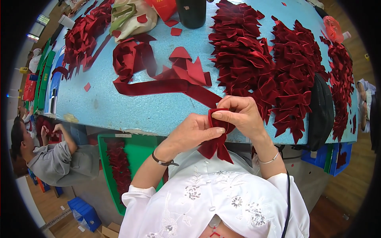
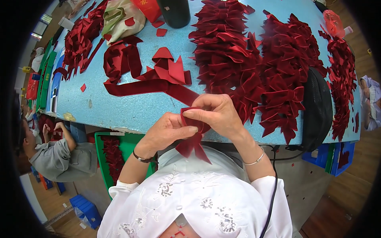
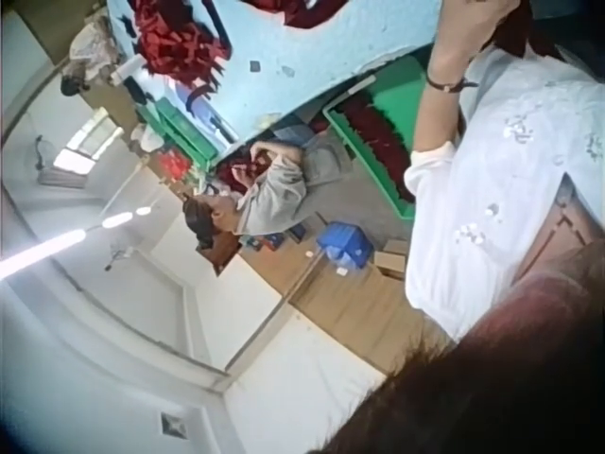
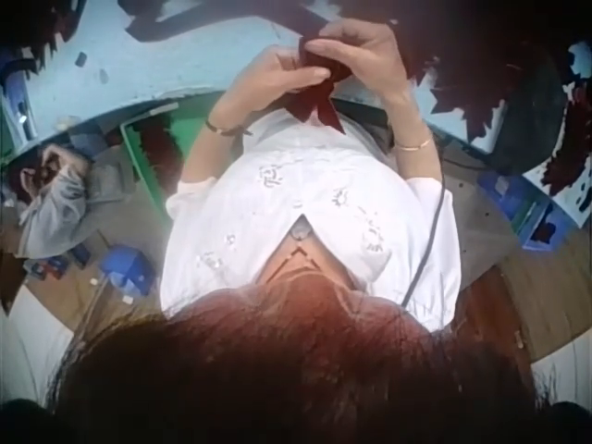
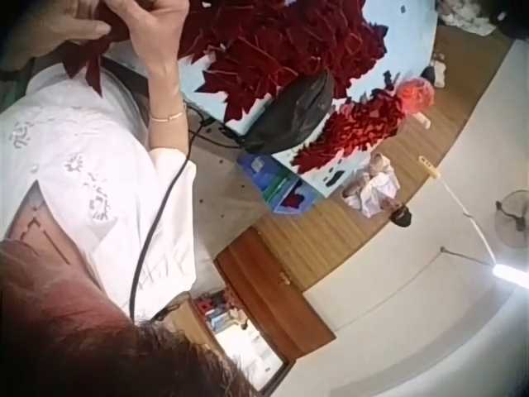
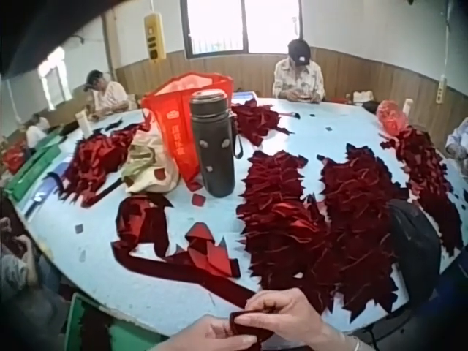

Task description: Assembling red ribbon bows by hand at a factory workstation.

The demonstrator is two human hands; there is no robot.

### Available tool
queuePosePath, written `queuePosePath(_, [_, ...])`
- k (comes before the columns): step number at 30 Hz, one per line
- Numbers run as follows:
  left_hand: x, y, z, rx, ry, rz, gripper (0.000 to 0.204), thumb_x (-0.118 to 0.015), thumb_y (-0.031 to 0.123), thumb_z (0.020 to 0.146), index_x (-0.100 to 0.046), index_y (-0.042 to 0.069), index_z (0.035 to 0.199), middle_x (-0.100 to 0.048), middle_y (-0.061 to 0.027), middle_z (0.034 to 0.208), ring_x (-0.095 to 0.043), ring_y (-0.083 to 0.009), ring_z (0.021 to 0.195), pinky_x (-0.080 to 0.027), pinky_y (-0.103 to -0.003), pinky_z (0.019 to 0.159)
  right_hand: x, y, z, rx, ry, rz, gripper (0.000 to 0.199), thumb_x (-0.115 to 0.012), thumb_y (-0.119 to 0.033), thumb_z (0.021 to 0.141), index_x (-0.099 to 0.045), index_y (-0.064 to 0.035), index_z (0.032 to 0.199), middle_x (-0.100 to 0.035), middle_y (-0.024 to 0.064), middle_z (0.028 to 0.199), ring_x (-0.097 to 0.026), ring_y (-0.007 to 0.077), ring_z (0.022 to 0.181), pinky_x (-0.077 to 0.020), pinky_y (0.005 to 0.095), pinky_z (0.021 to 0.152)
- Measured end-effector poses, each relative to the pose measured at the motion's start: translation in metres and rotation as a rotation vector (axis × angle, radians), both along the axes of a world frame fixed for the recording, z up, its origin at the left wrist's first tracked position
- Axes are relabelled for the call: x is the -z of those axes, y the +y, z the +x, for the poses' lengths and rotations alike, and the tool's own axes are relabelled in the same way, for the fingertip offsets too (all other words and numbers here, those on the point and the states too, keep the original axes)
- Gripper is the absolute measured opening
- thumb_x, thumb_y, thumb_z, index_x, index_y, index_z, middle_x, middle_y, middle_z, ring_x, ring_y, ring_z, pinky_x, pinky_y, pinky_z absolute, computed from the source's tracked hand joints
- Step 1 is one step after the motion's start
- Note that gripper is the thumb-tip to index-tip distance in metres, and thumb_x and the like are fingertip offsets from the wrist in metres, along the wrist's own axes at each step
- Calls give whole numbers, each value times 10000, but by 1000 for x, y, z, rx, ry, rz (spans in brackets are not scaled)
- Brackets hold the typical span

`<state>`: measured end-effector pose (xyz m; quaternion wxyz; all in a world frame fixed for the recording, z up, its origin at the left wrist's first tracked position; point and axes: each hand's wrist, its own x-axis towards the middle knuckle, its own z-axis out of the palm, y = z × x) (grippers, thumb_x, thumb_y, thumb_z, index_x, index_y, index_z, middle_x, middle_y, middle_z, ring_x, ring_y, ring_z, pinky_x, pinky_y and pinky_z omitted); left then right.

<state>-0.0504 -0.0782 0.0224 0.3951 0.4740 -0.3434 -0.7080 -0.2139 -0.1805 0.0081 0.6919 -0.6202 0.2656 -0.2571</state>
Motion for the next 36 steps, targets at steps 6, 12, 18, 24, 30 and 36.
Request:
queuePosePath(6, [8, 9, -17, -394, 117, -106, 197, -689, 56, 866, -604, -49, 1009, -673, -50, 943, -622, -88, 839, -515, -220, 753, -1, 1, 1, 132, -12, -77, 162, -766, -34, 773, -636, 7, 685, -615, 26, 710, -514, 80, 657, -390, 223, 570])
queuePosePath(12, [12, 8, -25, -435, 70, -180, 302, -681, 30, 866, -595, -59, 1141, -678, -62, 965, -614, -81, 821, -516, -220, 732, 2, 2, 1, 186, -70, -50, 211, -780, -36, 761, -606, -3, 647, -617, 28, 706, -496, 73, 639, -379, 226, 556])
queuePosePath(18, [12, 9, -25, -400, -189, -195, 209, -652, 56, 897, -650, -31, 1087, -680, -17, 856, -587, -52, 743, -483, -201, 642, 3, 2, 1, 144, 13, -37, 178, -771, -39, 778, -624, -5, 684, -613, 20, 719, -502, 67, 644, -386, 219, 559])
queuePosePath(24, [17, 9, -12, -371, -45, -142, 188, -643, 67, 906, -665, -21, 1070, -683, -14, 843, -581, -48, 728, -473, -201, 622, -6, -7, -4, 101, -41, 70, 145, -750, -20, 796, -657, 16, 901, -627, 20, 787, -542, 64, 681, -429, 203, 589])
queuePosePath(30, [13, 6, -18, -498, -19, -216, 257, -644, 47, 898, -626, -35, 1141, -694, -52, 944, -619, -70, 816, -518, -216, 703, -3, -9, -14, 20, -95, 190, 330, -744, -6, 796, -605, 43, 1092, -649, 51, 854, -600, 82, 748, -489, 191, 660])
queuePosePath(36, [11, 7, -17, -446, -82, -207, 297, -644, -1, 887, -603, -61, 1175, -686, -72, 981, -629, -90, 860, -528, -220, 761, -2, -1, -12, 79, -85, 202, 340, -738, 3, 795, -606, 43, 1106, -663, 62, 876, -626, 93, 788, -513, 197, 699])
